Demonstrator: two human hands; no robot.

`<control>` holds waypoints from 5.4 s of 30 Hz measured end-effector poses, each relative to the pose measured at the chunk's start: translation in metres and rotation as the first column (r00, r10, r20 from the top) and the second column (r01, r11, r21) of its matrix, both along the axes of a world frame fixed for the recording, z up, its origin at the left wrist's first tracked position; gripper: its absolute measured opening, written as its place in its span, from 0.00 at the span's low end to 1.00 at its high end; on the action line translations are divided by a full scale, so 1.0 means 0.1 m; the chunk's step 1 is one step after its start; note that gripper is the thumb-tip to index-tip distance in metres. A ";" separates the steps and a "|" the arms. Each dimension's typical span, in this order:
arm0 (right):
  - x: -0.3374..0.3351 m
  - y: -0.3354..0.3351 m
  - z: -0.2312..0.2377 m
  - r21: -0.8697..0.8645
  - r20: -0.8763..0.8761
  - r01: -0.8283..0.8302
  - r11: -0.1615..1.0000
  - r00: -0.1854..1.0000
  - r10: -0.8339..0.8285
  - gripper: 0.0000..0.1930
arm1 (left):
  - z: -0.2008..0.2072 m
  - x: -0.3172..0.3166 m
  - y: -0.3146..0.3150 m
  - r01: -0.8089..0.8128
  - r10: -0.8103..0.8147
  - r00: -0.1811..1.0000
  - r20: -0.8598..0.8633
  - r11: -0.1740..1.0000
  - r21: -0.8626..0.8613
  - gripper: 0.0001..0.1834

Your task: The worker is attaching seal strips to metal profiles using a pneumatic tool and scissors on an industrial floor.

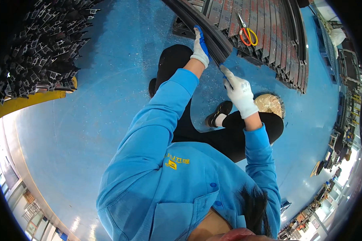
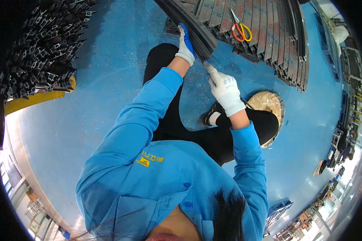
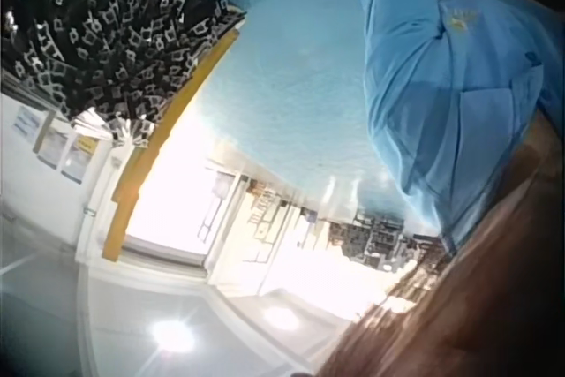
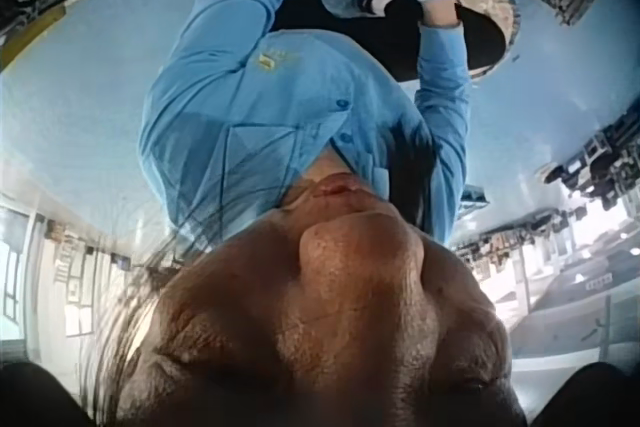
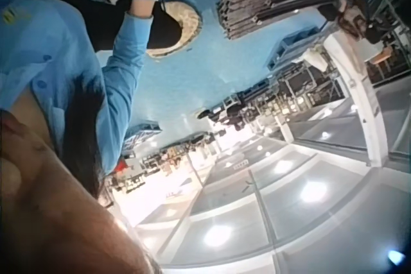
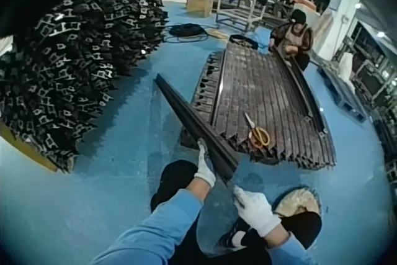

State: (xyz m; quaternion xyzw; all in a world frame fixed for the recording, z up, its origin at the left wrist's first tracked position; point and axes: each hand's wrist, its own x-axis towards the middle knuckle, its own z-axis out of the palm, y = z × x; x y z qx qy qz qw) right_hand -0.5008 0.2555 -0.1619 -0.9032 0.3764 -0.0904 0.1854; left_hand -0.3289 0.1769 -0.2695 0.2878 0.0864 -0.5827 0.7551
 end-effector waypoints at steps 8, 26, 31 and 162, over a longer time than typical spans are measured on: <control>-0.10 0.01 0.00 0.161 0.078 0.099 0.982 0.991 -0.113 0.25 | -0.04 0.05 -0.02 0.049 -0.049 0.997 0.067 0.999 -0.011 0.35; -8.44 -0.77 2.38 -0.475 -0.362 0.783 0.402 0.243 -0.900 0.17 | -0.16 -0.01 -0.33 0.202 -0.454 0.856 -0.246 0.732 -0.651 0.44; -8.83 -1.60 2.30 -0.226 -0.267 0.808 0.543 0.485 -0.833 0.18 | -0.31 0.82 0.05 0.079 -0.146 0.984 -0.101 0.869 -0.489 0.39; -0.55 0.49 0.30 0.262 0.098 0.160 0.952 0.977 -0.191 0.23 | 0.12 0.27 0.13 -0.019 -0.056 0.974 0.218 0.945 0.327 0.34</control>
